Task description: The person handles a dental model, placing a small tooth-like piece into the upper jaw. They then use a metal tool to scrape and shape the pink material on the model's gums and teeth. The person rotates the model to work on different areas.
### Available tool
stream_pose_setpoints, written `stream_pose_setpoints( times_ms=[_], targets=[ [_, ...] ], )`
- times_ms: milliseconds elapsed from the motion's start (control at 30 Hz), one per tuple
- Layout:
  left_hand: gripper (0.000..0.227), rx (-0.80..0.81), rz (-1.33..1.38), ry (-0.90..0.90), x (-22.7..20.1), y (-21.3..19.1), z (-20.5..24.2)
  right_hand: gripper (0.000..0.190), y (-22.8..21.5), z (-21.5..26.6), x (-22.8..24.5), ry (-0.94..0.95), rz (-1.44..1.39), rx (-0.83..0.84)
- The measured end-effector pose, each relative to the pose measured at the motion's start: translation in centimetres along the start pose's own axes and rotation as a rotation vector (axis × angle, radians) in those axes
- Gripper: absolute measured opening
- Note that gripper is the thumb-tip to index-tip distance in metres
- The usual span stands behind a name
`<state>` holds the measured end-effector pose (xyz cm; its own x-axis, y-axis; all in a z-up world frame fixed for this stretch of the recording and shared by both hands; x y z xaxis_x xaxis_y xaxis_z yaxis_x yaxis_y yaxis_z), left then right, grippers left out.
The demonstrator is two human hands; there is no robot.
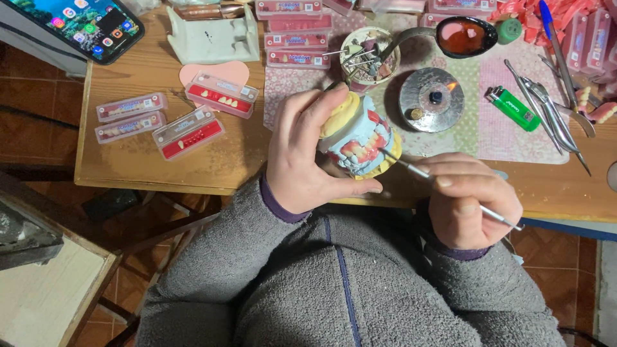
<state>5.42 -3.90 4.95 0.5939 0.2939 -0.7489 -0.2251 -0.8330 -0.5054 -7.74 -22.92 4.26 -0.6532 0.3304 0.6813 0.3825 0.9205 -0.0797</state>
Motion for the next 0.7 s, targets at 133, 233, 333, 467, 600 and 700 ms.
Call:
stream_pose_setpoints(
  times_ms=[133,233,333,467,600,700],
  targets=[
    [0.112,-0.008,-0.012,0.006,-0.1,-0.1,0.0,0.029,0.0,-0.6,0.5,-0.004,-0.026,0.035],
    [0.113,0.004,-0.004,0.004,-0.1,0.0,0.0,0.028,0.4,-0.4,0.2,0.0,-0.047,0.055],
    [0.113,0.0,-0.003,-0.001,-0.1,0.0,0.0,0.027,0.2,-0.8,-0.1,-0.016,-0.066,0.009],
    [0.112,-0.001,0.01,-0.002,-0.2,0.0,0.1,0.029,-2.0,-1.2,-1.9,-0.007,-0.05,-0.165],
    [0.112,0.006,0.027,-0.004,-0.3,0.1,0.0,0.026,-5.0,-1.3,-6.7,0.309,-0.193,-0.375],
    [0.112,-0.008,-0.027,-0.015,-0.3,0.3,0.2,0.02,-5.4,-0.7,-8.3,0.434,-0.296,-0.431]
  ],
)
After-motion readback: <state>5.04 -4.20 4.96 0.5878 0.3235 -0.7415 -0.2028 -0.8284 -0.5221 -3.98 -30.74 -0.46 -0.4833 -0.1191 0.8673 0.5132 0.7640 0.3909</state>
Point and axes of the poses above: each hand's wrist, its own z-axis away from the middle knuckle, its own y-axis out of the palm, x = y × z, the point moved 8 cm from there along -z, towards the middle knuckle, and after that the axes turned 11 degrees about -y, right-handed, at the moved point
